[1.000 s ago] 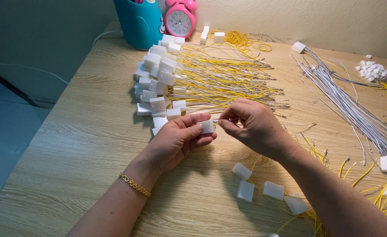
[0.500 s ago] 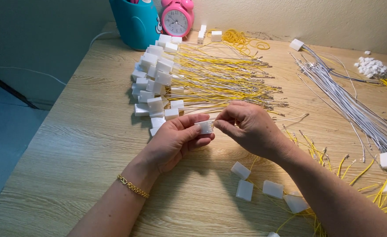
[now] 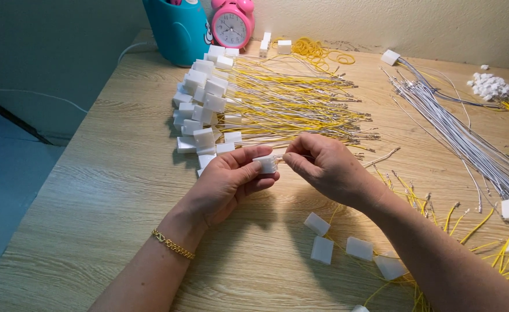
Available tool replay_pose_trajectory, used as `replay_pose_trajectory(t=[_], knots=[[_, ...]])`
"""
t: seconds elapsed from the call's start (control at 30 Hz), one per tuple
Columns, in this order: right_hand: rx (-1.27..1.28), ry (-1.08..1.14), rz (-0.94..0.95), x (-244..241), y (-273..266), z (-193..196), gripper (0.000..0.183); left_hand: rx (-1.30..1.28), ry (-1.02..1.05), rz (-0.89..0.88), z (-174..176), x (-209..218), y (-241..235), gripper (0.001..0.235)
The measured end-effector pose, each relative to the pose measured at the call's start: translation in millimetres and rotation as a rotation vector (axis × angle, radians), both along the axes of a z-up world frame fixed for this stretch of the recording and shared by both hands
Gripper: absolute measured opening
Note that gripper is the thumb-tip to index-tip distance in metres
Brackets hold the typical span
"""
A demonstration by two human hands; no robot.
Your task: The person is manually assembling electrical wire components by picking up individual wires and carefully inserting the metal connector ends into small white foam blocks, organizing them on a wooden desk.
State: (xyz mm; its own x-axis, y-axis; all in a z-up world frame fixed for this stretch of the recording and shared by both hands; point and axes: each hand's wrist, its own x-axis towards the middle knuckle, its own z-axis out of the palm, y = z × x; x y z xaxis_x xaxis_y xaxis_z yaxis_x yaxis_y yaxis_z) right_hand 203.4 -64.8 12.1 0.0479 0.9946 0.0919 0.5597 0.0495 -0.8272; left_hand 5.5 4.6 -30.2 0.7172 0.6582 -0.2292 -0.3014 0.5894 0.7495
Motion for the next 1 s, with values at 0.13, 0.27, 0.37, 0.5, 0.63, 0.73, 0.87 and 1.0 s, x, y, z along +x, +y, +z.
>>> replay_pose_trajectory(t=[0.13,0.27,0.37,0.5,0.63,0.73,0.87,1.0], knots=[[0.035,-0.045,0.032,-4.7,-0.5,1.0,0.008,0.009,0.001,-0.012,-0.8,-1.2,1.0,0.04],[0.132,-0.116,0.052,-4.1,-0.2,1.3,0.006,0.002,0.008,-0.025,1.6,-1.7,-3.2,0.04],[0.214,-0.177,0.072,-4.4,-0.2,0.3,0.007,0.017,0.008,-0.028,-0.8,-1.9,-2.4,0.039],[0.302,-0.251,0.096,-4.2,0.0,-1.9,0.009,0.038,0.012,-0.024,1.1,-1.1,-4.0,0.038],[0.327,-0.266,0.084,-6.4,-0.8,-0.4,0.009,0.034,0.016,-0.025,5.6,-2.2,-3.5,0.038],[0.34,-0.273,0.082,-7.7,-1.4,2.4,0.009,0.039,0.044,-0.035,8.5,-3.6,-3.6,0.039],[0.317,-0.266,0.072,-7.6,-2.9,4.6,0.009,0.065,0.049,-0.059,0.4,-2.8,-2.1,0.039],[0.301,-0.269,0.077,-7.4,-1.6,2.2,0.009,0.08,0.04,-0.05,-2.0,-2.5,-2.5,0.039]])
